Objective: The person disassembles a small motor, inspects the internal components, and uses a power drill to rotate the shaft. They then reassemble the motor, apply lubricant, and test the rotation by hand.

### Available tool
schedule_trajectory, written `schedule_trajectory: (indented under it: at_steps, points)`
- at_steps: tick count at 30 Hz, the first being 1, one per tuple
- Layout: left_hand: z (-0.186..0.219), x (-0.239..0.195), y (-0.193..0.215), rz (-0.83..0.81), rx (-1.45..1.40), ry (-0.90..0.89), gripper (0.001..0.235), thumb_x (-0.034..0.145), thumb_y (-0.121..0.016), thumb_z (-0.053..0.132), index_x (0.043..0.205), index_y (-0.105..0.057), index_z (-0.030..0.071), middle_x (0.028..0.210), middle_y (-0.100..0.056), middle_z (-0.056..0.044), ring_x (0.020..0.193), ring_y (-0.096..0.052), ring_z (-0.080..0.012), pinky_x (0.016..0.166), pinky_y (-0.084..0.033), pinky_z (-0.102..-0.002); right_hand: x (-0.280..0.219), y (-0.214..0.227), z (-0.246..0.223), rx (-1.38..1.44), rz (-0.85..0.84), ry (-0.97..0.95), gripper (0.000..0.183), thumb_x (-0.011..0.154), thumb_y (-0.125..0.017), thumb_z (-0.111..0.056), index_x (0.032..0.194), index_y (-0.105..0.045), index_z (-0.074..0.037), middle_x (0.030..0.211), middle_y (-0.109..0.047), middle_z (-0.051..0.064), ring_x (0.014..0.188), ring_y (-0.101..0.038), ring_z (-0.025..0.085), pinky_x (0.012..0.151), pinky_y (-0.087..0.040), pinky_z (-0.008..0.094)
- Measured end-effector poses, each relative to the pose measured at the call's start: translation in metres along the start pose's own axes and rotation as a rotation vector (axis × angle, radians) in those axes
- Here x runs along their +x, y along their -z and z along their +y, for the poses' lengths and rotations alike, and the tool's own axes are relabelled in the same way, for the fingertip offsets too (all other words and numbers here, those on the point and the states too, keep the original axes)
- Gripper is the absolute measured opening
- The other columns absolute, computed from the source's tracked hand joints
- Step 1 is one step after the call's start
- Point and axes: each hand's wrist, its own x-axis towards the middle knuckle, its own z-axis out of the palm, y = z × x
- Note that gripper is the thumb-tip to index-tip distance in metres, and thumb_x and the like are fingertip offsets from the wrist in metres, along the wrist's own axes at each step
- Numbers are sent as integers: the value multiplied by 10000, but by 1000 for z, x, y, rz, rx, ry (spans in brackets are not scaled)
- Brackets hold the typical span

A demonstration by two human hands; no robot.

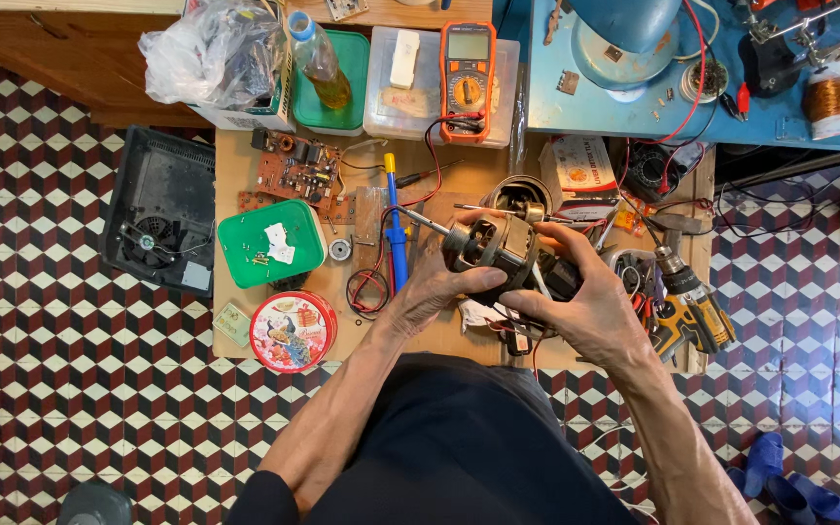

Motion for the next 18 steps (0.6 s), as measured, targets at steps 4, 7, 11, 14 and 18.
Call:
schedule_trajectory:
  at_steps: [4,7,11,14,18]
  points:
    - [-1,-4,4,-10,4,-13,841,729,-891,313,1435,-520,46,1249,-624,-86,1189,-620,-187,1060,-525,-362,-2,-4,-1,-69,-26,-9,936,710,-854,-395,1487,-465,-47,1257,-691,188,1101,-721,243,893,-617,362]
    - [-3,-2,9,0,210,-34,795,744,-880,289,1423,-548,44,1248,-647,-68,1190,-627,-173,1057,-522,-341,-5,-7,-2,-112,-12,96,929,732,-866,-389,1480,-474,-2,1287,-680,202,1134,-703,246,916,-598,357]
    - [-5,-3,11,-21,87,-24,819,738,-871,273,1442,-513,56,1218,-635,-41,1160,-610,-163,1026,-510,-333,-4,-9,-8,-105,-18,71,922,712,-861,-398,1460,-491,-8,1237,-703,175,1069,-732,220,864,-623,341]
    - [-3,-3,13,-25,4,12,785,767,-853,305,1439,-521,72,1204,-644,-38,1152,-609,-158,1013,-507,-322,3,-9,-15,-86,-15,90,871,733,-857,-396,1441,-528,-10,1180,-732,156,1005,-738,206,818,-610,322]
    - [-4,-3,13,5,-243,197,637,875,-796,400,1365,-557,70,1208,-672,-57,1111,-641,-149,919,-536,-311,18,-2,-19,-1,-124,-219,807,701,-804,-436,1404,-618,-85,1025,-751,166,765,-709,237,605,-583,381]
